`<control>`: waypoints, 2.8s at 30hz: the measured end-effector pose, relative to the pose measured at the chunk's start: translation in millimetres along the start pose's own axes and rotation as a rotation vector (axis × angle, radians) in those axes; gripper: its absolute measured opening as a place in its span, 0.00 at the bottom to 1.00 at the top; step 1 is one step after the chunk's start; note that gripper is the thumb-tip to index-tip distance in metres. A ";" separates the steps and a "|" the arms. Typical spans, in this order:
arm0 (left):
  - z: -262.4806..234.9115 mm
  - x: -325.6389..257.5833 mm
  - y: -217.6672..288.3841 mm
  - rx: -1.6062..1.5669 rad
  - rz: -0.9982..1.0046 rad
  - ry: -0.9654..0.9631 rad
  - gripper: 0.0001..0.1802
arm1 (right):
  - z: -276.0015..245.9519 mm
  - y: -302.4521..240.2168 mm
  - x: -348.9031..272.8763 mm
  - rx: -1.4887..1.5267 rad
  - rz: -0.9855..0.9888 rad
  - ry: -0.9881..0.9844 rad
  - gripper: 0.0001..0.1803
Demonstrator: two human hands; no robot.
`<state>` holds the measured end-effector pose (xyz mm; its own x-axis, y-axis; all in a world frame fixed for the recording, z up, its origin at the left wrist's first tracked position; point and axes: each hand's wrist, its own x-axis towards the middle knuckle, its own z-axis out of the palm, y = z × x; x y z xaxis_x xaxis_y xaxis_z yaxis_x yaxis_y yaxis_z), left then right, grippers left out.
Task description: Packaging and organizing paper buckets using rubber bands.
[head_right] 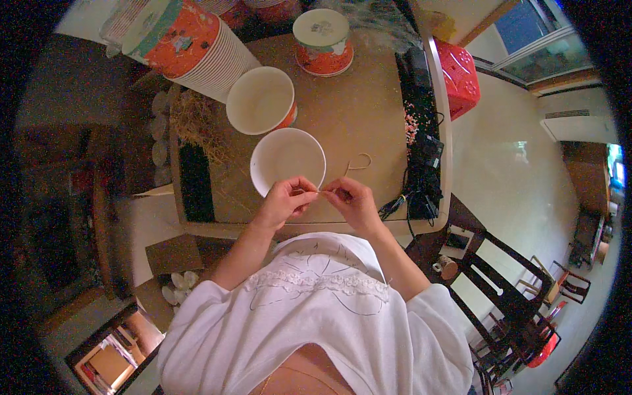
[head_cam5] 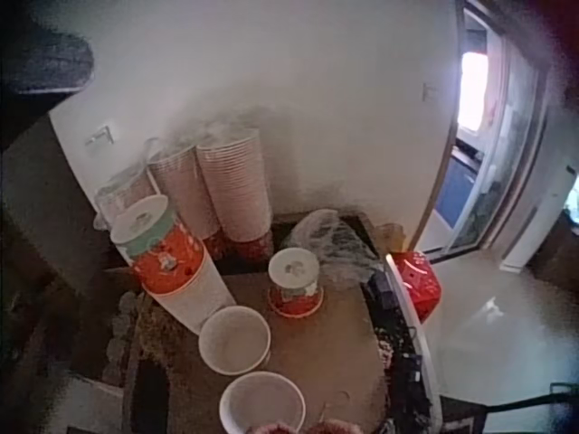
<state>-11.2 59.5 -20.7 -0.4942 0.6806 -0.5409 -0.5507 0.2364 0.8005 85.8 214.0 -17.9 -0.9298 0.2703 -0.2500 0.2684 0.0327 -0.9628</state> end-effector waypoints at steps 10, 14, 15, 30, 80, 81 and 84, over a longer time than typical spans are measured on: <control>1.0 4.9 4.2 -0.134 -0.243 -0.055 0.09 | -0.5 2.5 0.7 0.025 -0.030 0.004 0.03; 2.4 4.7 2.1 -0.049 -0.137 0.018 0.07 | -1.0 8.0 3.0 -0.066 -0.048 0.007 0.04; 2.9 4.5 1.9 -0.040 -0.110 0.041 0.05 | -1.0 8.6 2.8 -0.021 -0.002 -0.009 0.05; 12.7 33.8 -24.7 0.836 0.641 0.530 0.11 | -3.2 31.8 17.1 0.038 0.179 0.131 0.08; -34.8 67.5 -48.7 -0.260 -0.272 -0.060 0.09 | 27.0 -52.7 0.0 -0.821 -0.118 -0.267 0.11; -30.1 65.1 -56.1 -0.119 -0.032 0.057 0.09 | 20.7 -34.3 18.6 -0.761 -0.271 -0.140 0.08; -15.1 55.5 -43.1 0.121 0.138 0.193 0.08 | 3.9 -22.2 65.3 -0.790 -0.391 -0.099 0.06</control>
<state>-25.0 76.6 -89.1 -0.6846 0.5698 -0.4545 -0.3902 0.2401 0.8889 18.2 227.2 -13.3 -0.9991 0.0172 0.0391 -0.0117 0.7697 -0.6383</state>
